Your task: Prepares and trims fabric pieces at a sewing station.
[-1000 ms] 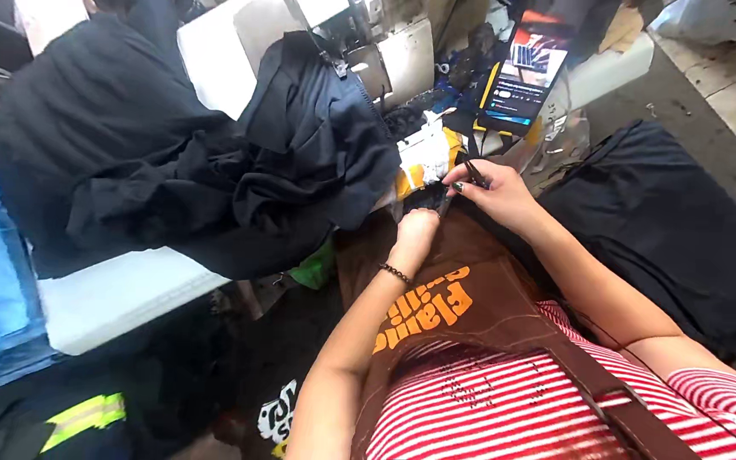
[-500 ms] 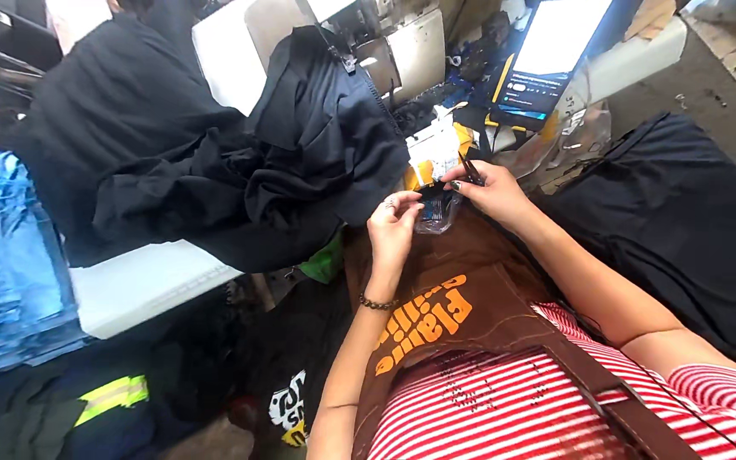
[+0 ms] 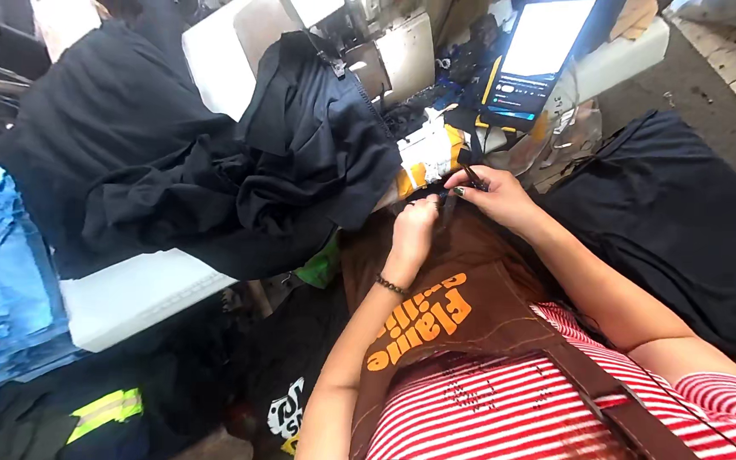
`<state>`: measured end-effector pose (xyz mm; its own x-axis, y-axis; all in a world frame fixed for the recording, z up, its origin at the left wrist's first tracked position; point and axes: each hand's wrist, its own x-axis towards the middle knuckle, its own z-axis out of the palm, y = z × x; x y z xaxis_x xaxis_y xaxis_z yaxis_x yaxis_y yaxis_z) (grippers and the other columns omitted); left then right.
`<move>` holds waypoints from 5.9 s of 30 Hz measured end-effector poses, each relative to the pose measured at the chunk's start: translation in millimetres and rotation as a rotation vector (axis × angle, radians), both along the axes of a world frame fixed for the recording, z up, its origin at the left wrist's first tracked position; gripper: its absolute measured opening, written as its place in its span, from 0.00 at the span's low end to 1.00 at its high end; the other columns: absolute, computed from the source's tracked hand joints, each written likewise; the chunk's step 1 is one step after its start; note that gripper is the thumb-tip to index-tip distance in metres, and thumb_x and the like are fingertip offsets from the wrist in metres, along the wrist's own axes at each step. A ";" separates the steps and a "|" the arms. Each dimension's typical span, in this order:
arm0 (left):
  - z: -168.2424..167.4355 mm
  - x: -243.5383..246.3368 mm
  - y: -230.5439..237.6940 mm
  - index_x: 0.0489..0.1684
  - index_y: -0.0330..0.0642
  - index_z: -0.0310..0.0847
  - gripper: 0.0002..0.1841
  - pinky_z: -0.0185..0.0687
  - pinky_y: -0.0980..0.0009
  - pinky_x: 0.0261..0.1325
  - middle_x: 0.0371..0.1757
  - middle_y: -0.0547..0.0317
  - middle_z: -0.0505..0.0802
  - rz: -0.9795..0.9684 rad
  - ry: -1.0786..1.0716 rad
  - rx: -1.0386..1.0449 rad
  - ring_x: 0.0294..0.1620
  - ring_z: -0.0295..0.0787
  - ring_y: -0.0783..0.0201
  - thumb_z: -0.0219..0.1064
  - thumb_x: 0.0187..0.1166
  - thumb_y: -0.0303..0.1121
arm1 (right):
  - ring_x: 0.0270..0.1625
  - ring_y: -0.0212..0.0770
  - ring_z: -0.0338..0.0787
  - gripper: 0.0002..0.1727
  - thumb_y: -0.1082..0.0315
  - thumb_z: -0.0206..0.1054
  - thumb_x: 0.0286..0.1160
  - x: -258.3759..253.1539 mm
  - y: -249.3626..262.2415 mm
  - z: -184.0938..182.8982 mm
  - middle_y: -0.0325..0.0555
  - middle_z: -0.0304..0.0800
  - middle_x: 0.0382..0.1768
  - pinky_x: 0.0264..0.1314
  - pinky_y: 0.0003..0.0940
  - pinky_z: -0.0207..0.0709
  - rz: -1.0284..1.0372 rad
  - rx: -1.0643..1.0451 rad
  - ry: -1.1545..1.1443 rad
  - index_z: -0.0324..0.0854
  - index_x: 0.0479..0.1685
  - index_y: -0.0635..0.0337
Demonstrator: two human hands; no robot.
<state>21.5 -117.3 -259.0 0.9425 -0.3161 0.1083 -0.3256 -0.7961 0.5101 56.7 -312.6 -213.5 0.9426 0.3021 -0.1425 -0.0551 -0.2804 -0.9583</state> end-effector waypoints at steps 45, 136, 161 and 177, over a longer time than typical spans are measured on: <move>78.4 -45.8 42.3 0.70 0.40 0.76 0.30 0.94 0.68 0.36 0.34 0.54 0.95 0.457 0.348 -1.162 0.30 0.94 0.63 0.75 0.66 0.14 | 0.22 0.20 0.74 0.11 0.71 0.63 0.85 -20.7 41.4 28.8 0.37 0.94 0.43 0.21 0.16 0.64 0.043 0.283 0.118 0.89 0.57 0.57; 121.3 89.0 86.5 0.47 0.32 0.92 0.08 0.75 0.57 0.77 0.61 0.42 0.93 0.233 -0.743 -0.066 0.71 0.85 0.49 0.72 0.76 0.23 | 0.24 0.25 0.80 0.06 0.72 0.72 0.73 77.4 77.6 9.4 0.35 0.88 0.28 0.27 0.23 0.76 0.131 0.239 0.054 0.89 0.46 0.59; 118.8 90.3 84.4 0.64 0.34 0.88 0.16 0.65 0.47 0.86 0.72 0.44 0.89 0.098 -0.516 0.180 0.79 0.80 0.47 0.65 0.81 0.28 | 0.28 0.18 0.82 0.06 0.71 0.71 0.74 51.5 72.8 24.8 0.29 0.87 0.28 0.35 0.15 0.78 0.113 0.233 0.041 0.88 0.46 0.60; 127.1 148.2 120.1 0.66 0.43 0.88 0.18 0.63 0.46 0.86 0.73 0.51 0.89 0.141 -0.312 0.155 0.81 0.78 0.51 0.54 0.88 0.35 | 0.47 0.41 0.94 0.14 0.70 0.69 0.76 89.6 122.4 48.9 0.51 0.94 0.50 0.51 0.37 0.88 0.035 -0.204 -0.659 0.87 0.58 0.65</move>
